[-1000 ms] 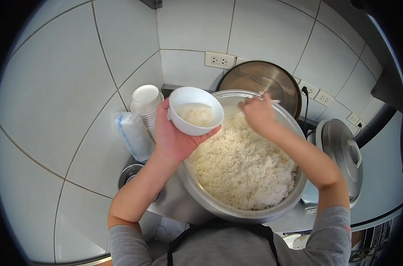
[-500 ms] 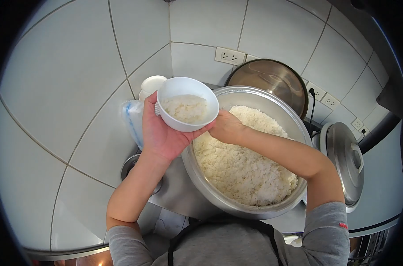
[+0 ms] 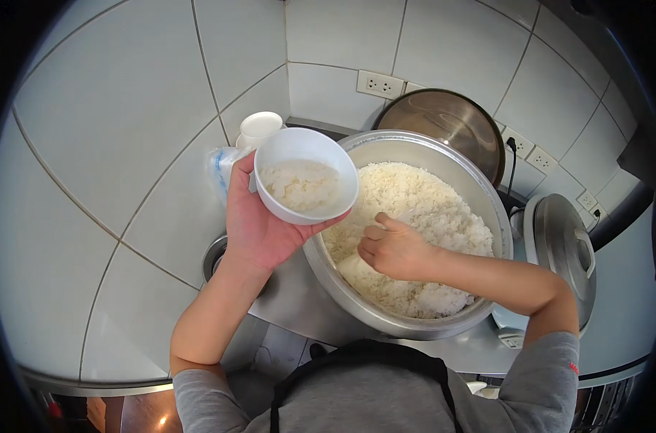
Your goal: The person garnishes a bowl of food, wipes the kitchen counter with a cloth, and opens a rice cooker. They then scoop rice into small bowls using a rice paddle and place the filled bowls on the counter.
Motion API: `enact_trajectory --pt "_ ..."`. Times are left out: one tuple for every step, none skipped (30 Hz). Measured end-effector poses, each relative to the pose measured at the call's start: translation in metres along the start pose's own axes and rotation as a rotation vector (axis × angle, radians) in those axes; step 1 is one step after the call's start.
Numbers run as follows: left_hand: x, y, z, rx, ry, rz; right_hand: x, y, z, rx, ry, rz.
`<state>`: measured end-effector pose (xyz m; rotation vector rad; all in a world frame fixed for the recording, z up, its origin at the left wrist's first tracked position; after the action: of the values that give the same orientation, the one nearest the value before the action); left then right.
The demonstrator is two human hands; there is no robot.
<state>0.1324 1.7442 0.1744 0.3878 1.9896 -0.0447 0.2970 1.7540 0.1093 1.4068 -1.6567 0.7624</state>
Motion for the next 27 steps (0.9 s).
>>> enact_trajectory --pt "0.002 -0.002 0.000 0.002 0.003 0.019 0.003 -0.007 -0.007 0.008 0.063 -0.009" --pt "0.002 -0.004 0.000 0.006 0.008 0.039 0.005 -0.012 -0.015 0.013 0.126 -0.018" --pt "0.002 -0.006 -0.001 0.006 0.017 0.029 0.001 -0.014 -0.029 -0.051 0.111 -0.038" --pt "0.002 -0.008 -0.001 0.007 0.024 0.019 -0.010 -0.014 -0.048 -0.115 0.097 -0.055" --pt "0.002 -0.008 0.001 0.011 0.028 0.006 -0.019 -0.015 -0.066 -0.181 0.086 -0.069" --pt "0.001 -0.008 0.004 0.012 0.041 -0.021 -0.026 -0.011 -0.089 -0.277 0.012 -0.015" --pt "0.000 -0.009 0.006 0.010 0.054 -0.050 -0.033 -0.008 -0.104 -0.370 -0.063 0.039" --pt "-0.001 -0.009 0.007 0.005 0.069 -0.079 -0.048 -0.006 -0.103 -0.410 -0.107 0.144" --pt "-0.001 -0.010 0.009 0.019 0.064 -0.062 -0.065 -0.002 -0.102 -0.452 -0.149 0.249" --pt "-0.002 -0.011 0.011 0.030 0.058 -0.042 -0.070 0.003 -0.102 -0.493 -0.196 0.353" --pt "-0.003 -0.011 0.013 0.040 0.050 -0.022 -0.071 0.006 -0.091 -0.464 -0.242 0.350" --pt "-0.002 -0.010 0.013 0.042 0.044 -0.025 -0.065 0.007 -0.068 -0.434 -0.287 0.350" --pt "-0.001 -0.011 0.014 0.042 0.036 -0.031 -0.058 0.005 -0.047 -0.399 -0.329 0.350" --pt "0.001 -0.013 0.015 0.044 0.030 -0.041 -0.048 0.002 -0.033 -0.385 -0.322 0.368" --pt "0.003 -0.014 0.015 0.041 0.024 -0.054 -0.035 -0.002 -0.020 -0.369 -0.312 0.385" --pt "0.004 -0.013 0.016 0.038 0.018 -0.067 -0.026 -0.005 -0.008 -0.354 -0.303 0.402" --pt "0.004 -0.013 0.016 0.035 0.015 -0.077 -0.022 -0.008 0.000 -0.369 -0.277 0.430" --pt "0.004 -0.014 0.017 0.043 0.012 -0.073 -0.019 -0.011 0.007 -0.386 -0.253 0.456" --pt "0.002 -0.015 0.019 0.053 0.008 -0.066 -0.017 -0.014 0.013 -0.405 -0.230 0.484" --pt "0.001 -0.015 0.020 0.061 0.003 -0.056 -0.013 -0.016 0.016 -0.439 -0.149 0.485" --pt "-0.001 -0.014 0.021 0.063 0.006 -0.043 -0.009 -0.016 0.019 -0.473 -0.070 0.484" --pt "-0.002 -0.013 0.023 0.064 0.007 -0.031 -0.007 -0.016 0.022 -0.505 0.010 0.483" --pt "-0.003 -0.013 0.024 0.063 0.009 -0.020 -0.004 -0.013 0.024 -0.523 0.046 0.482" --pt "-0.004 -0.014 0.026 0.071 0.001 -0.023 -0.002 -0.010 0.027 -0.542 0.083 0.480" --pt "-0.004 -0.014 0.027 0.078 -0.007 -0.025 -0.001 -0.008 0.029 -0.561 0.120 0.478" --pt "-0.005 -0.014 0.029 0.086 -0.014 -0.025 -0.001 -0.008 0.028 -0.565 0.152 0.463" --pt "-0.005 -0.014 0.030 0.093 -0.008 -0.014 -0.001 -0.008 0.026 -0.569 0.183 0.448"
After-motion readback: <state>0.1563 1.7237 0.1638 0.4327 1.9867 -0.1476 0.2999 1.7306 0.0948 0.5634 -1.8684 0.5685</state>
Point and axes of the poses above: each hand's wrist, its own y-axis towards the middle knuckle, its own x-axis out of the back of the hand, z = x × y, the point moved 5 cm from there along y, towards the middle knuckle, and after that the axes turned 3 degrees about -x, right-handed, at the moved point
